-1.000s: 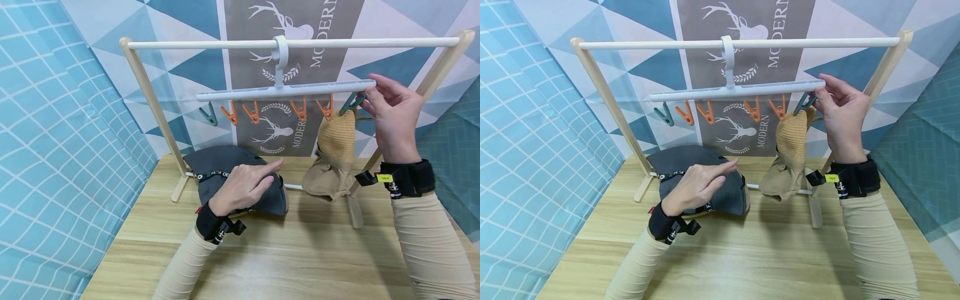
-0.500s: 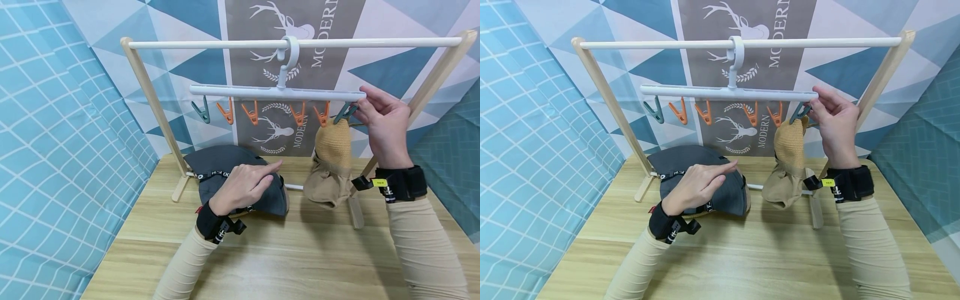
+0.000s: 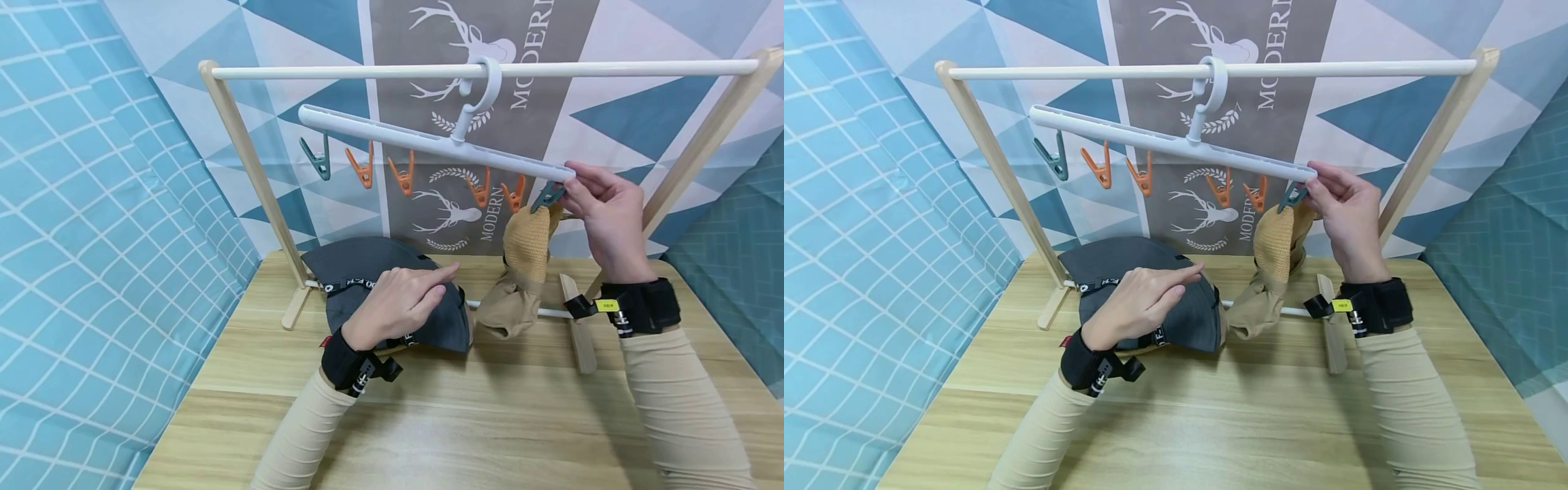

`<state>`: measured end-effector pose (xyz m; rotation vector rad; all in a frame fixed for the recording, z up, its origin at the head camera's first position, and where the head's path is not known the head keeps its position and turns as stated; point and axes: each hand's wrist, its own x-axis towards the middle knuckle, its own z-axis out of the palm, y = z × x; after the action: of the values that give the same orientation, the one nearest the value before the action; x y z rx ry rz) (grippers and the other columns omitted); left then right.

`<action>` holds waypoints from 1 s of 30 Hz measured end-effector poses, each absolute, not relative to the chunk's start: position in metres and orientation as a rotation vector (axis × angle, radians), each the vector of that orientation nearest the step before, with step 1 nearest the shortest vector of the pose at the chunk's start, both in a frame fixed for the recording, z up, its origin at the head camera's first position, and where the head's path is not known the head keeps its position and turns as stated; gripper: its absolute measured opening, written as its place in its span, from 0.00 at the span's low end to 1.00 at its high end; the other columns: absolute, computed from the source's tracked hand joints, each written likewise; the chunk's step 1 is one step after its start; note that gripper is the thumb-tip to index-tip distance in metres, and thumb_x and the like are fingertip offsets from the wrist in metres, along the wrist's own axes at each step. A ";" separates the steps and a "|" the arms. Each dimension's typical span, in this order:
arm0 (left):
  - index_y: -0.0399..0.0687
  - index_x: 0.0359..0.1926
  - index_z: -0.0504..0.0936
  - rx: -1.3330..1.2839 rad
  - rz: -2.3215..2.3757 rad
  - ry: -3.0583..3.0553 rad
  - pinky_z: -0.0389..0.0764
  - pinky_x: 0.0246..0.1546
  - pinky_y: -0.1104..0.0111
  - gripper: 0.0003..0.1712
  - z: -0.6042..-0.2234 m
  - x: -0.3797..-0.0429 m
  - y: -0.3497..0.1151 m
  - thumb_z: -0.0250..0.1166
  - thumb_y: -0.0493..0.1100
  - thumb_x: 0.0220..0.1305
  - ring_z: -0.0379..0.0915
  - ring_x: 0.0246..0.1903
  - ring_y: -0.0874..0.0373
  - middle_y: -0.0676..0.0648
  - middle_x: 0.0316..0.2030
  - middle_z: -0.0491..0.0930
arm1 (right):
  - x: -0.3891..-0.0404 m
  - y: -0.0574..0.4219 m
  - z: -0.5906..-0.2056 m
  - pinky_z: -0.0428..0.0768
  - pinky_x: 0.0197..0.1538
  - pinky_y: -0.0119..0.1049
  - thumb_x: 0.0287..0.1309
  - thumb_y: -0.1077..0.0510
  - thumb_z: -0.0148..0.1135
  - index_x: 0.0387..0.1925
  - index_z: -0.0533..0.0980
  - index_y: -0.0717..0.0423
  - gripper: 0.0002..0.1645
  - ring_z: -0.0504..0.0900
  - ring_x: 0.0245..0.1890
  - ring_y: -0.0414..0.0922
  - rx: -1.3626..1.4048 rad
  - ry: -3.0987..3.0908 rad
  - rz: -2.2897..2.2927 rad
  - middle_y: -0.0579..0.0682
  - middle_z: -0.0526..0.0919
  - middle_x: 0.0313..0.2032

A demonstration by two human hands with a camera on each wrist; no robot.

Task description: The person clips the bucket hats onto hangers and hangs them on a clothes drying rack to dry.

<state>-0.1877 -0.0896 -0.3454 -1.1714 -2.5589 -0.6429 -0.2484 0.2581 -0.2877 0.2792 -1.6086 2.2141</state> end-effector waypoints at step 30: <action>0.50 0.79 0.80 -1.169 -0.639 -2.572 0.56 0.28 0.71 0.29 -0.345 -0.188 -0.088 0.49 0.46 0.86 0.66 0.24 0.58 0.49 0.57 0.95 | -0.239 0.252 -0.292 0.89 0.51 0.24 0.72 0.65 0.75 0.68 0.85 0.62 0.25 0.96 0.46 0.35 0.268 -1.703 2.133 0.42 0.96 0.45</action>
<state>-0.1878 -0.0884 -0.3451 -1.1691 -2.5720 -0.6393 -0.2392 0.2524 -0.2924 0.2679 -1.7032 2.1328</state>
